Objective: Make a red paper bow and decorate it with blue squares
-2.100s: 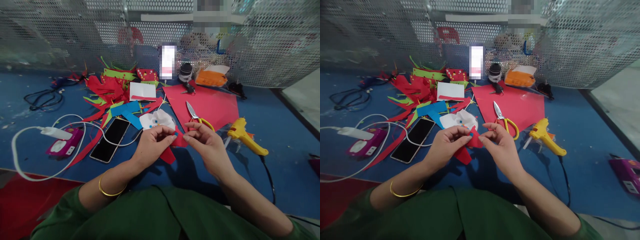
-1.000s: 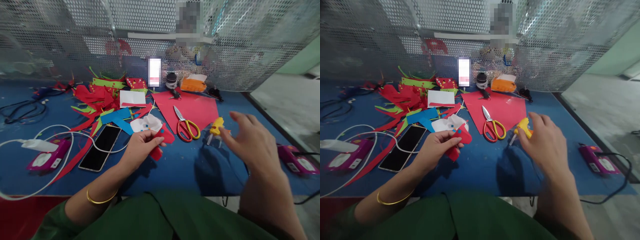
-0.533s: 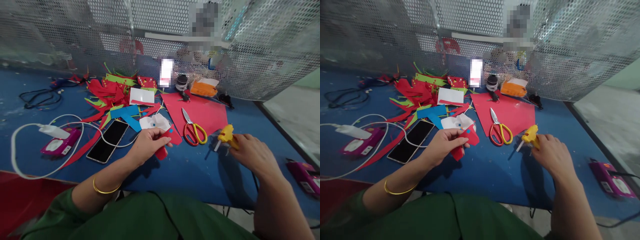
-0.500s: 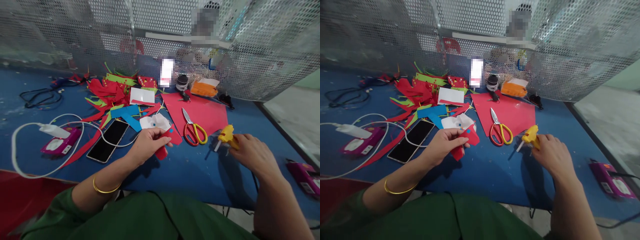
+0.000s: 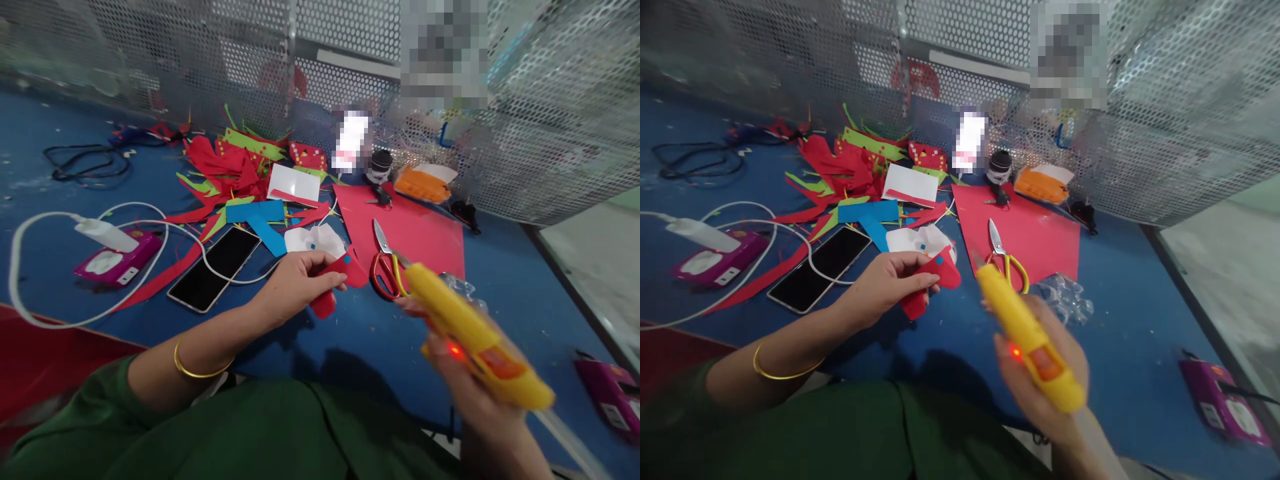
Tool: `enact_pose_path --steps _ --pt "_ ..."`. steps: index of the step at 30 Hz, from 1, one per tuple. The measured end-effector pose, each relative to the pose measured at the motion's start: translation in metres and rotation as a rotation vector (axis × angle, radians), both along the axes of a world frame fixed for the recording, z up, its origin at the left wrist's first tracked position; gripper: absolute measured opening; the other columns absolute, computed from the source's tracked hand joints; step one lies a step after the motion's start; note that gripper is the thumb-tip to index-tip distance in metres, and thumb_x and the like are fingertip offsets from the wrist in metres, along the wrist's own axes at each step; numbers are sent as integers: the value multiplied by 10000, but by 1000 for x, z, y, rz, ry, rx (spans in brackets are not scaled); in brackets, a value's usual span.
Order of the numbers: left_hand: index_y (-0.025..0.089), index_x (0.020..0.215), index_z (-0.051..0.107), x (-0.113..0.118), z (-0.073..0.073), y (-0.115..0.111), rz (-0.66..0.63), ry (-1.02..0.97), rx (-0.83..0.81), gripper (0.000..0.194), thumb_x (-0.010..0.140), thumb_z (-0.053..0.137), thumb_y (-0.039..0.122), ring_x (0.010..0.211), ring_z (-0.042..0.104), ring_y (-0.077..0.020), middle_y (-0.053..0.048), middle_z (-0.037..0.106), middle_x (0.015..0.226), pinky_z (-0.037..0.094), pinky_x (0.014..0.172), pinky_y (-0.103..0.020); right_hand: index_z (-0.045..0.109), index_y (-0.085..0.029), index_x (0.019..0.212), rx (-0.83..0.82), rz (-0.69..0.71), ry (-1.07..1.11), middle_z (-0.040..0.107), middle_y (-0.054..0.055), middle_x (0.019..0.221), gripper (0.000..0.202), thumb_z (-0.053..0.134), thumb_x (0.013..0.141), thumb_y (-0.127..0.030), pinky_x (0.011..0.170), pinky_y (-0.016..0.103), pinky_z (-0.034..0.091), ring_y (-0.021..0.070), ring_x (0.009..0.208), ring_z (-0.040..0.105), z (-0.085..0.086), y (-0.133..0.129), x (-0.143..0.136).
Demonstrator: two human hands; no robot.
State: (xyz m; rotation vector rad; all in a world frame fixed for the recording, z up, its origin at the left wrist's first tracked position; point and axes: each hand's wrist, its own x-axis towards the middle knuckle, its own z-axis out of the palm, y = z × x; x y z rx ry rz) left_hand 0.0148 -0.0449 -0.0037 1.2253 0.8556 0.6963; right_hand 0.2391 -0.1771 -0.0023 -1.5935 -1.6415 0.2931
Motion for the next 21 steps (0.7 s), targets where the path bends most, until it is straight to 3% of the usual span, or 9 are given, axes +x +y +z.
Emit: enact_pose_path --steps 2,5,11,21 --pt "156 768 685 -1 0 1 0 8 -4 153 796 732 299 502 620 -91 -4 688 628 479 496 -183 631 -306 1114 79 136 -60 746 33 985 210 619 905 -291 651 340 569 230 809 728 4 10 -24" --pt "156 792 681 -2 3 2 -9 8 -46 135 799 722 284 486 622 -101 11 665 557 480 501 -187 609 -245 1081 79 211 -129 744 30 948 176 614 944 -356 636 271 564 182 771 733 3 20 -40" --pt "141 812 724 -3 9 4 0 73 -33 104 837 695 237 471 581 -67 19 666 550 425 479 -150 593 -224 1052 105 140 -208 741 41 952 326 505 991 -532 681 257 564 170 805 735 -15 19 -37" --pt "148 883 717 -1 8 5 21 136 28 144 834 702 283 507 594 -85 -10 731 694 438 485 -180 588 -230 908 102 122 -220 668 -6 757 376 488 974 -586 492 255 475 142 557 645 -23 20 -35"
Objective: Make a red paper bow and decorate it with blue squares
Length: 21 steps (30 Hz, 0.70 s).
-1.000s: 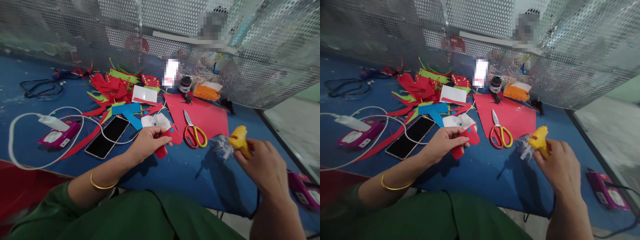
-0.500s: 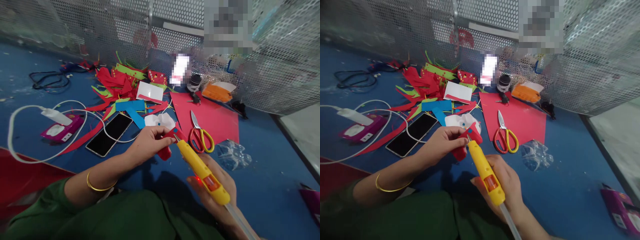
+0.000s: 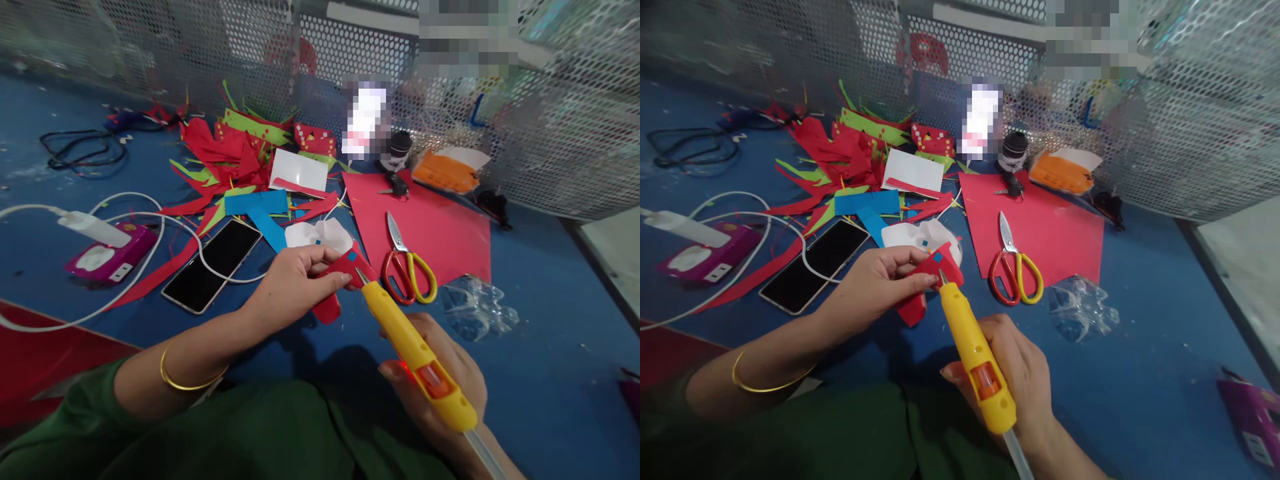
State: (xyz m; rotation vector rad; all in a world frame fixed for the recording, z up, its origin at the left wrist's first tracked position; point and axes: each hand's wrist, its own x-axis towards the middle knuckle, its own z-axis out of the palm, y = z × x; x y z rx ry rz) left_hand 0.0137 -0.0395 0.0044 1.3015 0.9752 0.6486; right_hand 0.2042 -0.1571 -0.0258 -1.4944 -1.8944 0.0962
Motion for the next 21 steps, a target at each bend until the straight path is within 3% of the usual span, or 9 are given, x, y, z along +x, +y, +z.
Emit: enact_pose_path --steps 15,21 --pt "154 910 710 0 0 -3 0 85 56 172 828 668 300 509 594 -103 -29 733 703 421 483 -193 554 -233 848 -45 -75 -42 622 -29 709 417 437 991 -606 516 268 430 126 546 611 -1 -2 -4" --pt "157 895 707 -1 0 -3 -9 85 69 166 824 667 301 526 601 -112 -27 725 686 428 495 -199 556 -230 838 -28 -36 -20 617 -27 694 374 483 982 -568 493 254 427 123 524 600 -1 -1 -2"
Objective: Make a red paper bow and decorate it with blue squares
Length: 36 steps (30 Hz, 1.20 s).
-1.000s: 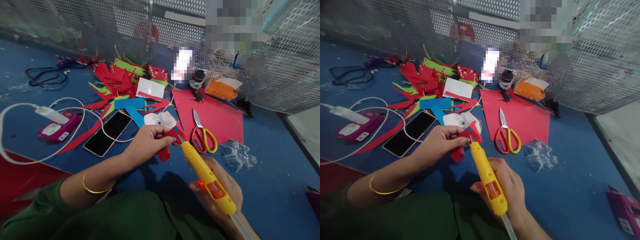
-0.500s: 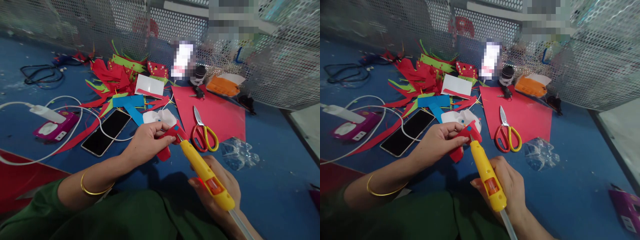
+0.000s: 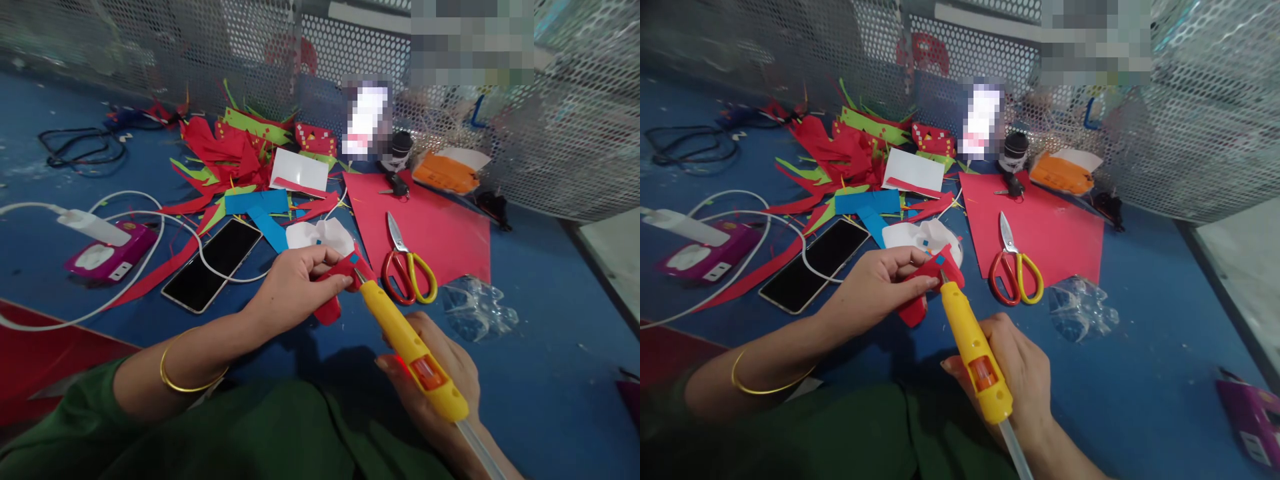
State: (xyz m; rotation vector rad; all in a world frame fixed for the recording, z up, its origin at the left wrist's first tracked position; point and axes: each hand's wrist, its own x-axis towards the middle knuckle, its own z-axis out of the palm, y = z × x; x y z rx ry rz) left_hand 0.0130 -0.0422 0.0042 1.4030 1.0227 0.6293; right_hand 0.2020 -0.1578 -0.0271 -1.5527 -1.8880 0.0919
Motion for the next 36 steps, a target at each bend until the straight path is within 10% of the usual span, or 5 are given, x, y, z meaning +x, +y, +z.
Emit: enact_pose_path --steps 36 --pt "164 939 706 1 1 0 -4 5 -5 188 832 675 314 551 589 -106 -23 740 741 427 531 -199 523 -240 781 -44 -96 47 544 -45 643 392 528 950 -594 504 273 373 132 509 534 4 -3 -5"
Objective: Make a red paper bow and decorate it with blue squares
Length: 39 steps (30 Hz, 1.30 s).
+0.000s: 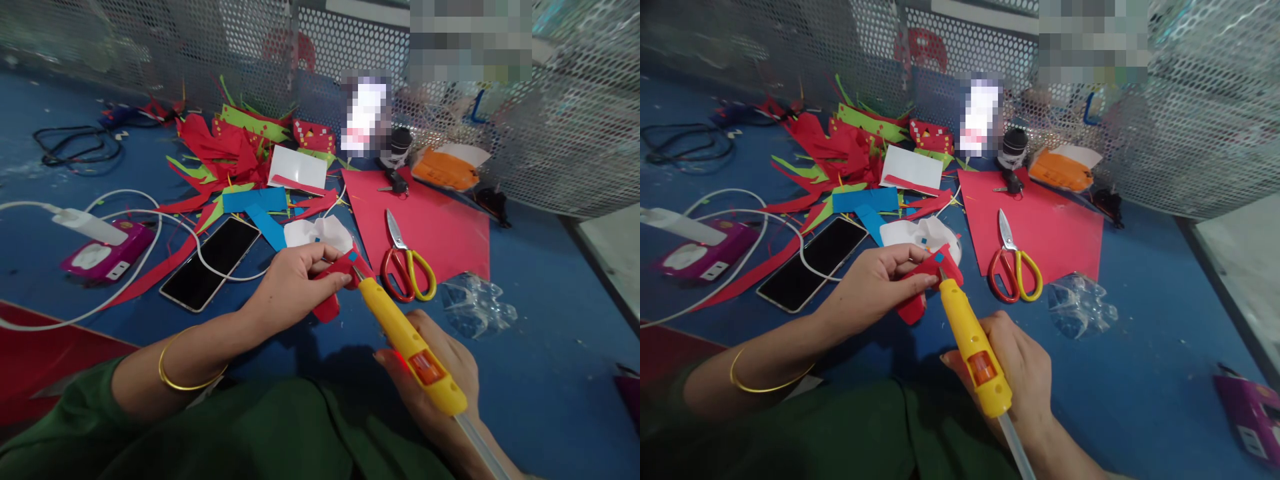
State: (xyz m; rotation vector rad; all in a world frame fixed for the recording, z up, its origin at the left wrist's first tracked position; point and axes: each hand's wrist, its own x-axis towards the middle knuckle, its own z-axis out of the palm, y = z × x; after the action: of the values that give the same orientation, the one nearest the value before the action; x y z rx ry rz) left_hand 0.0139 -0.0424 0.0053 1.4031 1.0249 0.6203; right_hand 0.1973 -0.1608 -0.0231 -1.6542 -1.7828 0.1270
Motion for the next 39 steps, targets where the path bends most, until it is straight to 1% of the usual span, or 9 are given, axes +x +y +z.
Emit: enact_pose_path --steps 2,5,16,26,32,36,39 --pt "163 939 708 0 0 0 4 3 2 191 829 675 316 559 602 -112 -24 743 742 431 534 -203 516 -242 781 -5 3 -6 547 -42 639 389 518 956 -589 508 275 378 136 510 544 0 0 0" --pt "165 935 706 0 0 -1 5 -3 6 189 826 679 318 582 621 -119 -23 747 748 438 544 -206 520 -244 783 -17 -1 -31 558 -40 634 412 505 949 -620 500 275 377 140 503 549 1 0 1" --pt "165 944 700 0 -1 0 1 -5 4 183 834 678 310 575 617 -113 -23 757 770 439 544 -203 501 -249 757 -47 -20 -43 548 -46 622 438 482 949 -642 500 271 371 142 501 541 2 0 0" --pt "166 949 698 1 0 1 12 -8 -6 190 823 685 308 562 613 -109 -23 759 767 438 535 -197 502 -245 748 -43 -37 -37 536 -43 607 404 508 950 -595 493 276 359 140 487 524 2 -1 0" --pt "162 948 698 0 0 0 16 3 -11 188 828 692 307 555 605 -101 -23 754 751 439 539 -189 511 -246 758 -37 -57 -52 546 -44 617 421 498 945 -623 494 279 367 139 486 526 1 -1 0" --pt "161 951 698 0 0 0 20 -2 -11 189 825 696 302 564 615 -102 -25 757 758 446 545 -187 507 -247 759 -22 -48 -49 545 -42 619 388 529 940 -590 497 274 370 136 491 525 1 -1 0" --pt "164 941 702 1 -1 0 23 -19 -21 171 823 696 287 542 604 -93 -10 748 735 439 523 -178 490 -245 754 -25 -24 -52 531 -46 617 400 510 955 -590 483 271 354 128 478 513 2 -1 0"
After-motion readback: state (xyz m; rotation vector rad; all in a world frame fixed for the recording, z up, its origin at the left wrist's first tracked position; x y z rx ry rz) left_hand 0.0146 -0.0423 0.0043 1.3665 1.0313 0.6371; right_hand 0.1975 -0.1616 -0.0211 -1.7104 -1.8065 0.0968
